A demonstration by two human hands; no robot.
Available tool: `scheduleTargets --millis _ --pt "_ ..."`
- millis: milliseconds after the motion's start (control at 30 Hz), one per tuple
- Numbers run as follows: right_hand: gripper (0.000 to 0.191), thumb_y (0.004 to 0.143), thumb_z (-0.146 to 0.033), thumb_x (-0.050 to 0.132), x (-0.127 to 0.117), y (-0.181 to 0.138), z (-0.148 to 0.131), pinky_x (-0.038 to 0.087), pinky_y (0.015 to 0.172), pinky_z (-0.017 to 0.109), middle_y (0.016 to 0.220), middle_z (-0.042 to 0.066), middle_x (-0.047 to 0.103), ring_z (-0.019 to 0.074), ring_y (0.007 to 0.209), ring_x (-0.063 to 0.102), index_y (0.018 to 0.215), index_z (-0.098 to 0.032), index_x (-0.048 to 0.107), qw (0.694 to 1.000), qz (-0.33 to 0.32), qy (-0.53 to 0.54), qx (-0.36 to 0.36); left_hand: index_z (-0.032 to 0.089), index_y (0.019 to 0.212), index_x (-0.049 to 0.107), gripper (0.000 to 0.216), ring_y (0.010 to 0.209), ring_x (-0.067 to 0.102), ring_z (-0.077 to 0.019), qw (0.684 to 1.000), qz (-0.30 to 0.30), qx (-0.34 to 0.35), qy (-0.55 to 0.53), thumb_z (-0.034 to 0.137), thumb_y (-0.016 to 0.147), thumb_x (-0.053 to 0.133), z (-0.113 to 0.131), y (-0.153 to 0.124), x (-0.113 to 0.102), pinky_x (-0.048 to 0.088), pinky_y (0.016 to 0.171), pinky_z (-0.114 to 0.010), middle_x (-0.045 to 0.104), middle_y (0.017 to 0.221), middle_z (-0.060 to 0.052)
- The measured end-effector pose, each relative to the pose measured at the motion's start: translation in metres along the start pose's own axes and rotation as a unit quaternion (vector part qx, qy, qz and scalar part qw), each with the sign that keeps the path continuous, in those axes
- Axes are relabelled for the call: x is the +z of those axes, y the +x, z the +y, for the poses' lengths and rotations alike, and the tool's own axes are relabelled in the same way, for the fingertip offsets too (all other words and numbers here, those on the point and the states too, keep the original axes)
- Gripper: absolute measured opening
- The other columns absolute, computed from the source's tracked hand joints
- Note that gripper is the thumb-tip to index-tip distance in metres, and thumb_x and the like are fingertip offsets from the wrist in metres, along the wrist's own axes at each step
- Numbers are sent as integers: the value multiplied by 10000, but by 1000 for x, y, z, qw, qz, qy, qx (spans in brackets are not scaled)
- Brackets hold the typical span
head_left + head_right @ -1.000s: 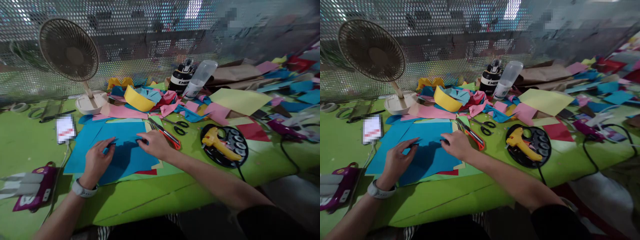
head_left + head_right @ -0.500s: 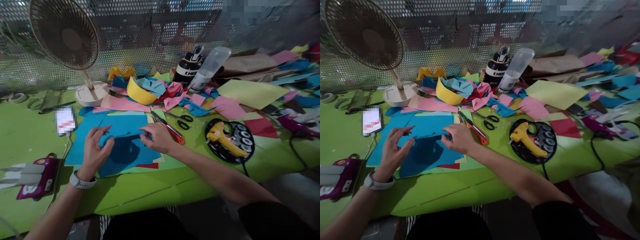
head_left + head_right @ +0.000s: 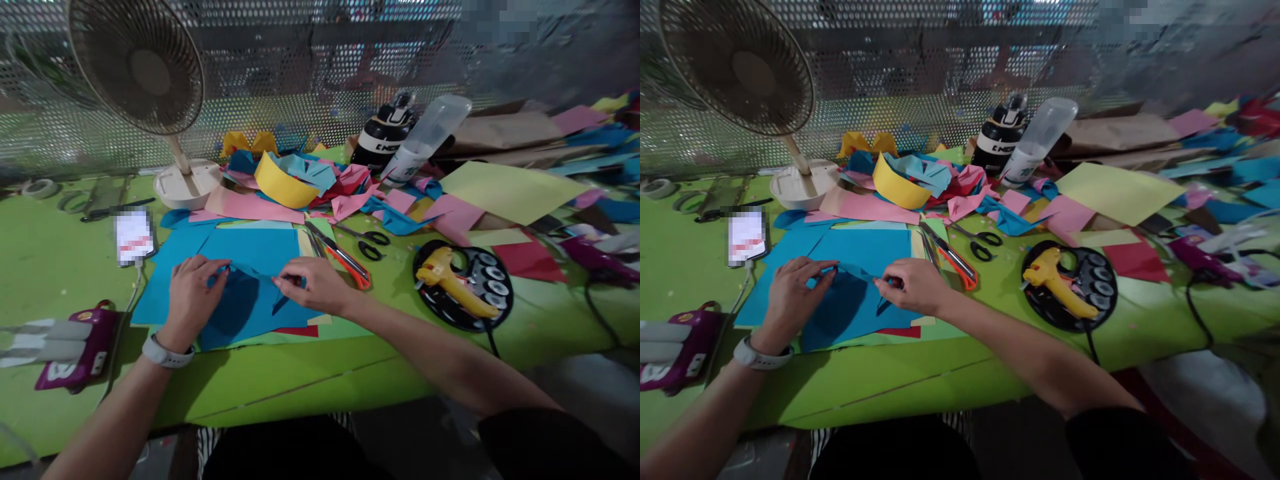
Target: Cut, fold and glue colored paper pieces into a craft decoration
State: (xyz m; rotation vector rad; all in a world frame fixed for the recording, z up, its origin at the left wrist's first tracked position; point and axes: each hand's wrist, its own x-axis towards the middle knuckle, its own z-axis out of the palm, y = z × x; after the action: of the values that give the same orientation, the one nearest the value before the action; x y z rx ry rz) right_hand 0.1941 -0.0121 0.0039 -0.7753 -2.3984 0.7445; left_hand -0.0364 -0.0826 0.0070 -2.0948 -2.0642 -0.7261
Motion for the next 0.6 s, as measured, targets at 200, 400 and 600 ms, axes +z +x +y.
scheduleTargets --millis 200,400,600 --pt "245 840 -290 573 -1 0 -4 484 681 241 879 54 730 146 780 653 994 -150 703 961 -147 230 52 175 1287 524 462 780 672 -201 997 12 2 -75 407 888 532 22 -8 -1 418 859 -364 716 770 -8" --pt "242 836 -282 562 -4 4 -1 527 656 257 828 72 736 153 753 679 944 -121 705 960 -79 264 48 231 1288 515 437 987 658 -233 989 -66 24 -133 369 874 528 19 -5 -5 458 903 -390 741 957 -20" --pt "222 822 -326 585 -47 12 4 562 656 271 775 48 722 144 693 683 877 -142 697 958 73 277 33 226 1229 550 338 1007 643 -247 992 -39 106 -50 312 919 445 9 8 -20 372 1040 -485 742 956 -30"
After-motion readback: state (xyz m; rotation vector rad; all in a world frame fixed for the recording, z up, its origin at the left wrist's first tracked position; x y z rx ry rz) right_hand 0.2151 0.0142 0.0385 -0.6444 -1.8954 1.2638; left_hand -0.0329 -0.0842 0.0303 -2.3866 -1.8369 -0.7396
